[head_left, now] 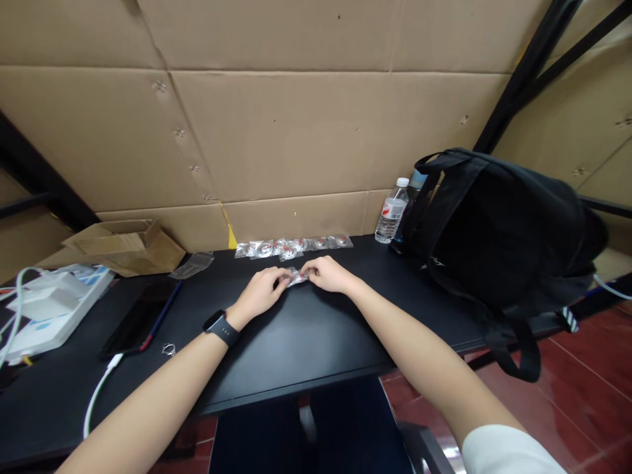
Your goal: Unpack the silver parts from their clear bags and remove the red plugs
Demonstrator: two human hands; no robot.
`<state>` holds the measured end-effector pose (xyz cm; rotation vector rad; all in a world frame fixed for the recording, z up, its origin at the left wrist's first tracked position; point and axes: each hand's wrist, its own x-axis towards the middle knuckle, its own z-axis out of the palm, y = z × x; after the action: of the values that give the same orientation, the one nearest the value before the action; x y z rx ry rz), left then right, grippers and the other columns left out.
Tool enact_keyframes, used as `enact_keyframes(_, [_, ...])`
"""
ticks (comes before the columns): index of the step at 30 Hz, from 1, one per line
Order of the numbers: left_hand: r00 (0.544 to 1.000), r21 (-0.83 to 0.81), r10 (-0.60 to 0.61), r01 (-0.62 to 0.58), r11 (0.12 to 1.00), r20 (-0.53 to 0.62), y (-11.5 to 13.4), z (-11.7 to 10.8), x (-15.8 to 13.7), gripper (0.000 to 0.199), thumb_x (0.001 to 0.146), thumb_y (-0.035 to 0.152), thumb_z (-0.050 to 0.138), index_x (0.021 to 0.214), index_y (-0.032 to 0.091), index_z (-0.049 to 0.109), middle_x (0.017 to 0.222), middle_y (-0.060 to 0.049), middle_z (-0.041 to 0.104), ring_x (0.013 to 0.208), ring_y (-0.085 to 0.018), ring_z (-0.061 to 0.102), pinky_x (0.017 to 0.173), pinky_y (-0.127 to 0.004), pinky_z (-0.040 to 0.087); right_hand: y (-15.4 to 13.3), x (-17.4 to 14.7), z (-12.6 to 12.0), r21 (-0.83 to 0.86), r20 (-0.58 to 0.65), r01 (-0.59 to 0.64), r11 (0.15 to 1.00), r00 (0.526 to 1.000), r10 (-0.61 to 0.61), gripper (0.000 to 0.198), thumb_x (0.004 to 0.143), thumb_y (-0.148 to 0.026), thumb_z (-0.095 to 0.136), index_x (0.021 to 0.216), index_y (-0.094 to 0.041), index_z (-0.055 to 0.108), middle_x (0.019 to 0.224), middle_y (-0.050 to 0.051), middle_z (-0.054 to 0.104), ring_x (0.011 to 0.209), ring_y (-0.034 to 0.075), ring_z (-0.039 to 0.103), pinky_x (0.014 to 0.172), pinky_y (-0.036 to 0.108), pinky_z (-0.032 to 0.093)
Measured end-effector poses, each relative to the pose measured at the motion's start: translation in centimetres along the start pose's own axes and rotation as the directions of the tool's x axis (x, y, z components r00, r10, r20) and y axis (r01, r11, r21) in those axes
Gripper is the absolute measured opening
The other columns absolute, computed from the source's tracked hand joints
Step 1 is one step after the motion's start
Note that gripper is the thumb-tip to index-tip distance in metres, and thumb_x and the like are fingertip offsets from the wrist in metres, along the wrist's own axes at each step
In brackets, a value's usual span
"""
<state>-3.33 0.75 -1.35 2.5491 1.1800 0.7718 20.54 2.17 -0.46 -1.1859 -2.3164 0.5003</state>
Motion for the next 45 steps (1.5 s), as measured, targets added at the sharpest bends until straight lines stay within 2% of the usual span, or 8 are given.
enact_keyframes(7, [0.999,0.128,-0.026,0.021,0.992,0.036,-0.2,-0.1,-0.2,0.036,0.096,0.052,0.05,0.109,0.028,0.073,0.12,-0.006,0.068,0.114,-0.028,0.06,0.095,-0.043,0.041,-0.6,-0.5,-0.4,-0.195,-0.013,0.107,0.975,0.994,-0.112,0.027,0.075,-0.015,0.073,0.101,-0.02,0.074,0.119,0.009,0.066,0.11,0.024,0.058,0.091,0.032,0.041])
enact_keyframes(11, [0.999,0.123,-0.008,0.003,0.992,0.039,0.3,-0.3,-0.2,0.036,0.083,0.053,0.067,0.108,0.027,0.07,0.112,-0.006,0.073,0.111,-0.03,0.062,0.096,-0.043,0.038,-0.7,-0.3,0.1,-0.176,-0.001,0.067,0.982,0.998,-0.069,0.02,0.082,-0.015,0.071,0.102,-0.021,0.07,0.105,0.005,0.073,0.104,0.023,0.063,0.094,0.037,0.033])
enact_keyframes(18, [0.987,-0.017,-0.154,0.154,0.988,-0.039,0.0,-0.5,0.0,0.021,0.093,0.038,0.056,0.094,0.024,0.072,0.091,-0.001,0.077,0.087,-0.022,0.07,0.086,-0.034,0.044,-1.3,-0.2,-0.1,-0.032,-0.067,-0.033,0.999,0.997,0.031,0.018,0.098,-0.032,0.057,0.105,-0.024,0.072,0.093,0.003,0.077,0.094,0.021,0.07,0.095,0.038,0.031])
enact_keyframes(24, [0.956,-0.258,-0.291,0.276,0.926,-0.022,-1.0,-0.3,0.2,0.026,0.089,0.044,0.059,0.091,0.023,0.074,0.088,-0.002,0.079,0.084,-0.022,0.072,0.075,-0.03,0.048,-0.4,0.1,0.9,0.239,-0.073,-0.036,0.97,0.996,0.055,0.02,0.085,-0.034,0.071,0.1,-0.021,0.074,0.092,0.002,0.078,0.09,0.02,0.072,0.086,0.031,0.044])
enact_keyframes(29, [0.963,-0.098,-0.268,0.266,0.959,-0.008,-0.4,-0.8,0.1,0.025,0.091,0.043,0.057,0.091,0.026,0.075,0.092,-0.002,0.078,0.089,-0.024,0.07,0.088,-0.037,0.043,1.1,0.6,1.4,0.336,-0.122,-0.079,0.938,0.984,0.126,0.019,0.081,-0.034,0.071,0.087,-0.016,0.074,0.078,0.005,0.076,0.078,0.02,0.071,0.074,0.028,0.049])
enact_keyframes(34, [0.972,0.145,-0.199,0.217,0.965,-0.128,-0.7,-2.9,-0.2,0.02,0.092,0.036,0.056,0.097,0.028,0.073,0.098,-0.003,0.077,0.106,-0.027,0.063,0.095,-0.044,0.032,3.6,1.8,-0.5,0.308,-0.297,-0.169,0.936,0.918,0.263,0.026,0.078,-0.039,0.071,0.083,-0.013,0.073,0.073,0.005,0.073,0.068,0.018,0.066,0.067,0.026,0.046])
enact_keyframes(38, [0.966,0.259,-0.202,0.238,0.936,-0.16,-3.0,-5.3,-0.5,0.021,0.093,0.031,0.052,0.095,0.027,0.072,0.104,-0.006,0.076,0.107,-0.029,0.062,0.093,-0.045,0.029,5.2,3.9,-1.8,0.264,-0.318,-0.354,0.897,0.846,0.428,0.027,0.077,-0.04,0.071,0.08,-0.013,0.072,0.068,0.002,0.07,0.064,0.015,0.061,0.063,0.024,0.043])
enact_keyframes(45, [0.966,0.271,-0.259,0.247,0.931,0.008,-6.0,-6.5,-1.1,0.018,0.088,0.029,0.056,0.089,0.028,0.074,0.089,-0.002,0.076,0.091,-0.024,0.067,0.085,-0.039,0.032,5.6,7.8,-1.6,0.08,-0.315,-0.584,0.808,0.754,0.576,0.013,0.072,-0.029,0.075,0.078,-0.019,0.071,0.083,0.005,0.074,0.088,0.024,0.067,0.081,0.033,0.045])
